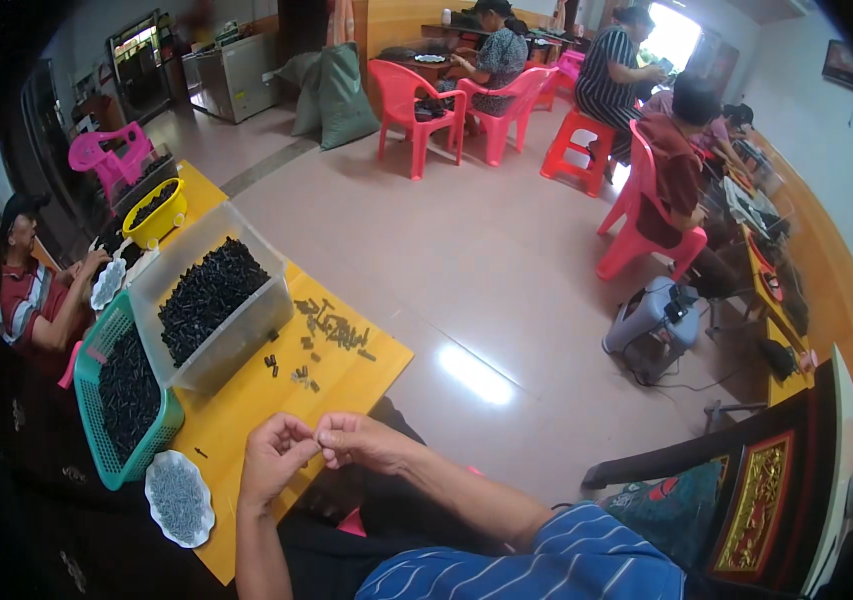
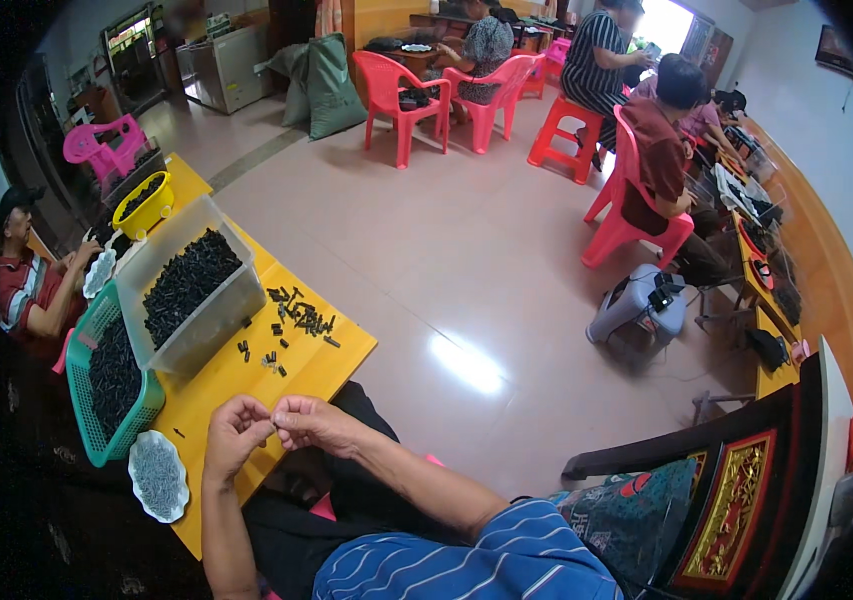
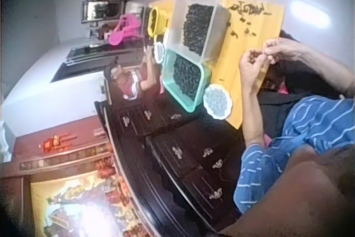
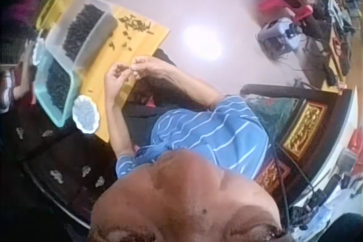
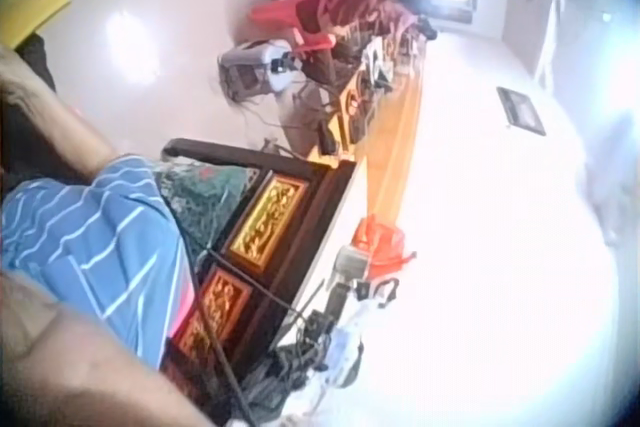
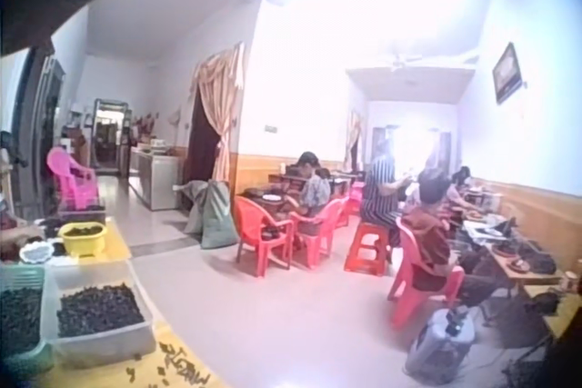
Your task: The person assembles fasteners by picking up plastic anchor plugs and screws from containers on the table and inserting the screws into the plugs by hand.
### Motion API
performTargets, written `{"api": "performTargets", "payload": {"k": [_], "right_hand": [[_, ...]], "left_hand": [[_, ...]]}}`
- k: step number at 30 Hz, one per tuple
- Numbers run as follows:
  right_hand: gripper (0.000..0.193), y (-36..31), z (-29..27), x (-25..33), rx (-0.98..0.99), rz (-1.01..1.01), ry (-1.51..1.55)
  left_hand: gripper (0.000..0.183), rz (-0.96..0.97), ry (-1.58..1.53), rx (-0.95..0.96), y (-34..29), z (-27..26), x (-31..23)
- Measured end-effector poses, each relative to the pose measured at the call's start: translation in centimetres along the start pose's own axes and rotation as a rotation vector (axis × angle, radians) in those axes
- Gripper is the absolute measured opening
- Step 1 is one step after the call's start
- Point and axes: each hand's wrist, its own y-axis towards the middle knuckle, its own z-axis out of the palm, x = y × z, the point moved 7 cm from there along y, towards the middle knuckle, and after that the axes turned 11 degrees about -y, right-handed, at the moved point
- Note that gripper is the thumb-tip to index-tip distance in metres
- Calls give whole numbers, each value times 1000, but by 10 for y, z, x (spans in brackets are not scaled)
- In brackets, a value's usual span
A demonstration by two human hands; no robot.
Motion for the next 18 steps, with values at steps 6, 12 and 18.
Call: {"api": "performTargets", "payload": {"k": [6, 12, 18], "right_hand": [[19, 5, -16, -3, -92, -18, 106], [16, -6, -22, 19, -232, 5, 94], [14, -2, -14, 16, -196, -3, 111]], "left_hand": [[21, 170, 592, -123, 31, -36, -3], [21, 409, 840, -203, 80, -33, -8], [20, 329, 962, -218, 95, -41, 7]]}}
